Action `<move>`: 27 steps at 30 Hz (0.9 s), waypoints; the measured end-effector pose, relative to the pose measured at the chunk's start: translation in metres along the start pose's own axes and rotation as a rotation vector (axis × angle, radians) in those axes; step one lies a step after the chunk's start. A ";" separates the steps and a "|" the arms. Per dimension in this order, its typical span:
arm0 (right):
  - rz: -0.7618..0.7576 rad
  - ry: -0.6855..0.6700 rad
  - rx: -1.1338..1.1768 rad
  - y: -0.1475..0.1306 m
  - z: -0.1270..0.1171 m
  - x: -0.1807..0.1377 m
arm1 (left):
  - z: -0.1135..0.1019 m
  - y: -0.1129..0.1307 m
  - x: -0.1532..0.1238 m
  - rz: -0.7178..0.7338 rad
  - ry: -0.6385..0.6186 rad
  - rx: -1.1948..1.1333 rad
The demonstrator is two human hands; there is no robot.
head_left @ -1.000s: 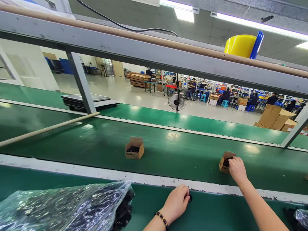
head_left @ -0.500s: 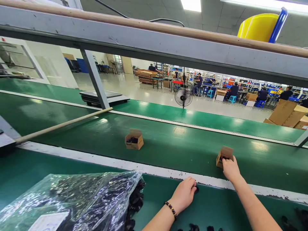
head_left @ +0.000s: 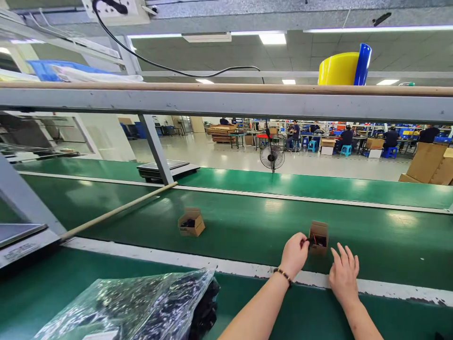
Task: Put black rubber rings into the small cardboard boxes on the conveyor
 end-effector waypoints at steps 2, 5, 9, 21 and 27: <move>-0.020 0.006 0.031 0.002 0.003 -0.002 | 0.013 0.006 0.021 -0.015 0.007 0.039; -0.040 -0.012 0.068 0.001 0.004 -0.001 | 0.029 0.002 0.037 -0.035 0.013 0.106; -0.046 -0.028 0.108 -0.003 0.001 0.003 | 0.028 -0.014 0.038 -0.062 0.049 0.165; -0.025 -0.075 0.259 -0.002 0.001 0.002 | -0.070 -0.053 -0.053 -0.065 -0.020 0.038; -0.031 -0.125 0.355 0.003 0.009 -0.008 | -0.084 -0.089 -0.056 -0.204 -0.012 0.260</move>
Point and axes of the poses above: each hand's wrist, its own x-axis towards the middle knuckle, its own z-axis out of the palm, y = z × x, the point moved 5 cm from there along x, towards the middle knuckle, and after that the axes turned 7 degrees about y, right-handed, at the moved point
